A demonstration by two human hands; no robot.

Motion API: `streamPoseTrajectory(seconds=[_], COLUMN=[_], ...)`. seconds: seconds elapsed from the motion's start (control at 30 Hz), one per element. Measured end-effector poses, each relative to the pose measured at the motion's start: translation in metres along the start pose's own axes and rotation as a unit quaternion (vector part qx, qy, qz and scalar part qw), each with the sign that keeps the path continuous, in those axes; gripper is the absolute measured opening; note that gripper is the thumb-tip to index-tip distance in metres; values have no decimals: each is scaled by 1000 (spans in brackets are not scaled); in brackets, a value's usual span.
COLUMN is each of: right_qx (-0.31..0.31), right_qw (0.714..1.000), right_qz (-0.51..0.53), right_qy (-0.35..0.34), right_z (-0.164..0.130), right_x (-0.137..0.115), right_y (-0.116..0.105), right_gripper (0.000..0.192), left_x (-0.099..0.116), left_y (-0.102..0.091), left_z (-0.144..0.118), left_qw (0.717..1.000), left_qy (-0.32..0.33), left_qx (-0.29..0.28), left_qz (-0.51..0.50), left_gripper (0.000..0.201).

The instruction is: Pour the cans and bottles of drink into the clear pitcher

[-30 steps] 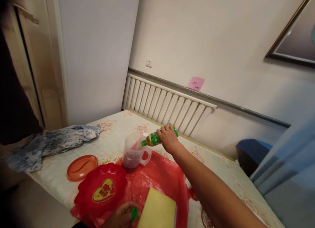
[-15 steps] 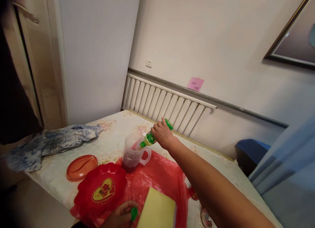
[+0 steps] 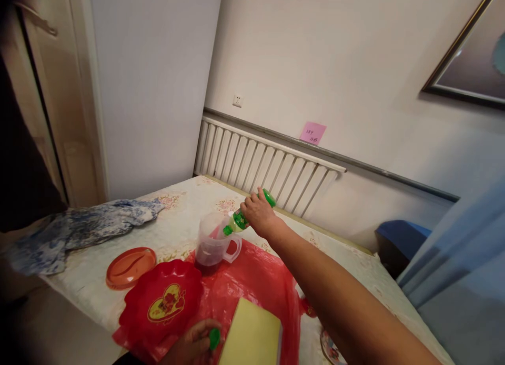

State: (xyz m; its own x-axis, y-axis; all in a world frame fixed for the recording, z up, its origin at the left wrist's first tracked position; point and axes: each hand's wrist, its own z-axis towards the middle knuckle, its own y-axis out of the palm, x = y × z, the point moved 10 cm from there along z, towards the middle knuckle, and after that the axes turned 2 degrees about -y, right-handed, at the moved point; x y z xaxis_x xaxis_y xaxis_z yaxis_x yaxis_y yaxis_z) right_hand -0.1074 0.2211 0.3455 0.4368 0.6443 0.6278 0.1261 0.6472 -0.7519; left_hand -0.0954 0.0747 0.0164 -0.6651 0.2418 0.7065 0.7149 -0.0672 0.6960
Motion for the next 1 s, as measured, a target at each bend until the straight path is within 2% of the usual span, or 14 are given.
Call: streamPoseTrajectory(seconds=[0.1,0.23,0.37,0.47,0.57,0.67,0.83,1.0], right_qx=[-32,-64,-67,-57,32,67,86,88], right_qw=[996,973,950,927,833,792,780,783], right_qz=[61,149,206,281,487,549,549,546], right_qy=[61,166,226,242,260,259,289,286], right_z=[-11,-44,-89,-127,-166,-203,-249,-270], right_x=[12,25,14,-12,-41,-69,-95,-102], right_y=[15,45,69,81,82,80,74,60], right_gripper=[32,44,46,35,35,39,44,46], left_x=[3,15,43,71,102,124,140,131], left_y=[-7,-18,-15,1,27,54,95,126], left_z=[-2,-6,-11,-14,-17,-21,-32,-36], left_qw=[1000,994,983,974,961,943,913,896], left_qy=[11,30,58,94,149,181,210,221], left_qx=[29,103,160,175,168,176,182,135], left_qz=[4,29,74,111,162,218,299,361], left_gripper=[36,49,54,53,49,45,36,30])
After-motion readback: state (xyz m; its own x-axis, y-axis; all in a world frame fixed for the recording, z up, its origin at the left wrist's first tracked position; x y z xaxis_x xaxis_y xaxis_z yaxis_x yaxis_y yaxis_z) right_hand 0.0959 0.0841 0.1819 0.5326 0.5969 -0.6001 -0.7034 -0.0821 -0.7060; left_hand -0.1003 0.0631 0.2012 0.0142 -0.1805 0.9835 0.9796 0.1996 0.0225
